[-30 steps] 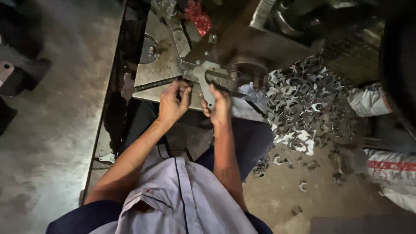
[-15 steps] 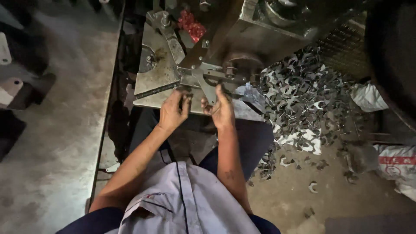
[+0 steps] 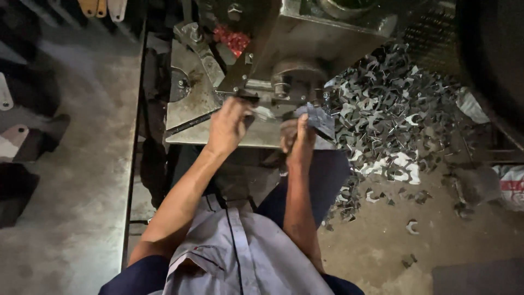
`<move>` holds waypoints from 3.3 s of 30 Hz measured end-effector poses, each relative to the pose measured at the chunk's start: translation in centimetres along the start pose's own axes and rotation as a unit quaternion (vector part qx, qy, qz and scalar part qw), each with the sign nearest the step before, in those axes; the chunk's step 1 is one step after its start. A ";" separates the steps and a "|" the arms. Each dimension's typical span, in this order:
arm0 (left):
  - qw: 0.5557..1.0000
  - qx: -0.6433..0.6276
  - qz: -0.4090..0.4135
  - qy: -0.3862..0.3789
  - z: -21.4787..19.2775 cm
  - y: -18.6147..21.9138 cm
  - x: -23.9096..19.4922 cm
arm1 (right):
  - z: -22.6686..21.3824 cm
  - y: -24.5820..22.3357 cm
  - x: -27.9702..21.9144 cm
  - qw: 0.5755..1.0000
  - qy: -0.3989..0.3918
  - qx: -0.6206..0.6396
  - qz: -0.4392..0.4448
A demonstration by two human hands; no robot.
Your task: Placing metal brackets into a power press for stamping and removing them.
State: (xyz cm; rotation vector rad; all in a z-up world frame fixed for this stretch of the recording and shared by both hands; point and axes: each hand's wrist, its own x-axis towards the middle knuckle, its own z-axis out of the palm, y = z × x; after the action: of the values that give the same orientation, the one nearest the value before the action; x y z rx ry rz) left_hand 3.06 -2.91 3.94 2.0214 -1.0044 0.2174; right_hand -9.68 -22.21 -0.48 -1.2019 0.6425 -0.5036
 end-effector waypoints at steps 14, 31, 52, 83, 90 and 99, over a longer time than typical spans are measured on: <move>0.899 -0.381 -0.215 -0.010 3.1 -0.3 -2.1 | 2.7 -1.4 -3.3 0.950 -0.269 0.128 -0.090; 0.990 -0.128 -0.059 -0.029 3.7 0.5 -2.8 | 3.2 -3.8 1.1 0.895 -0.235 -0.258 -0.277; 0.997 -0.067 -0.034 0.000 3.8 1.5 -2.2 | 3.1 -3.4 1.4 0.899 -0.235 -0.242 -0.279; 1.000 -0.010 -0.013 0.020 4.9 1.0 -3.7 | -12.9 -8.1 4.1 0.952 0.125 0.243 -0.136; 0.999 0.045 0.001 0.019 5.8 0.3 -3.9 | -7.6 -1.1 2.0 0.980 0.158 0.092 -0.079; 0.999 0.043 -0.010 0.025 6.8 -1.3 -4.9 | 2.4 0.4 -2.3 0.942 -0.085 -0.238 -0.220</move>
State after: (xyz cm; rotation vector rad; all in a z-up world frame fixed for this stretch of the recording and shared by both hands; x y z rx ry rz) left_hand -0.62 -4.86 -3.44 2.0918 -0.9588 0.3026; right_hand -9.64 -18.93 0.10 -1.8467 0.3478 -0.6274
